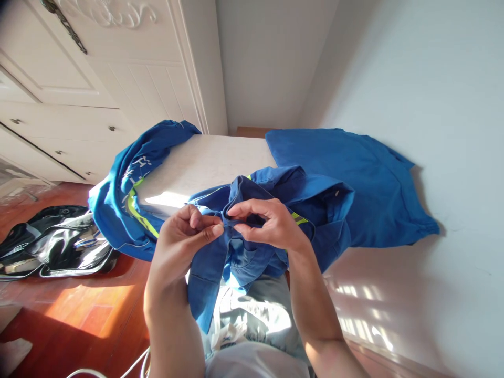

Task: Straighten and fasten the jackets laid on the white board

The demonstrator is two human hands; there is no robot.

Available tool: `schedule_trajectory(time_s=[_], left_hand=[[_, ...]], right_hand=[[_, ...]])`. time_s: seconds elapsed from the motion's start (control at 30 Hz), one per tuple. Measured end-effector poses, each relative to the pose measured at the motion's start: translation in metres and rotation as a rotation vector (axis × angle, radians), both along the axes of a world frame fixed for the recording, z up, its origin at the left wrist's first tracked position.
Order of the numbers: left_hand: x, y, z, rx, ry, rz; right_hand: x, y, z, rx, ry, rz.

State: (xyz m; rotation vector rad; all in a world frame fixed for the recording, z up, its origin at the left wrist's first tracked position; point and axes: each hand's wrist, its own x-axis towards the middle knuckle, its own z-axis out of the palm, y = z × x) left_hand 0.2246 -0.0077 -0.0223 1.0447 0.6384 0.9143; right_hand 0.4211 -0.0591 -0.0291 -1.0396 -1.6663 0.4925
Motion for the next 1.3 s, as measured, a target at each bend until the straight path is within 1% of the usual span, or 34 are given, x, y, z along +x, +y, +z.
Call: schedule_trajectory(time_s=[0.07, 0.13, 0.27, 0.33, 0.5, 0.6, 0.73, 0.93, 1.1, 1.3], left_hand=[[-0.002, 0.002, -0.001, -0.016, -0.017, -0.045], [-0.003, 0.004, -0.002, -0.035, -0.040, -0.067], [-0.003, 0.007, -0.007, -0.066, -0.080, -0.078], [-0.003, 0.009, -0.009, -0.069, -0.097, -0.083], [-0.004, 0.011, -0.013, -0.090, -0.141, -0.113], [-0.004, 0.011, -0.016, -0.117, -0.146, -0.119], [-0.004, 0.009, -0.018, -0.161, -0.127, -0.127], [-0.002, 0.007, -0.017, -0.151, -0.104, -0.102], [-0.001, 0.006, -0.019, -0.152, -0.116, -0.130], [0.001, 0.005, -0.017, -0.147, -0.131, -0.132]], right_hand=[[0.000, 0.002, -0.003, -0.026, 0.079, 0.052], [-0.001, 0.004, -0.006, -0.046, 0.149, 0.073], [-0.006, 0.006, -0.010, -0.047, 0.214, 0.045], [-0.007, 0.006, -0.009, -0.033, 0.205, 0.043], [-0.004, 0.007, 0.001, -0.010, 0.016, 0.080], [-0.004, 0.008, 0.005, -0.018, -0.030, 0.113], [-0.007, 0.008, 0.004, -0.103, 0.044, 0.112], [-0.015, 0.003, 0.001, -0.161, 0.156, 0.069], [-0.021, 0.000, 0.003, -0.159, 0.168, 0.036], [-0.022, -0.001, 0.006, -0.172, 0.177, 0.041]])
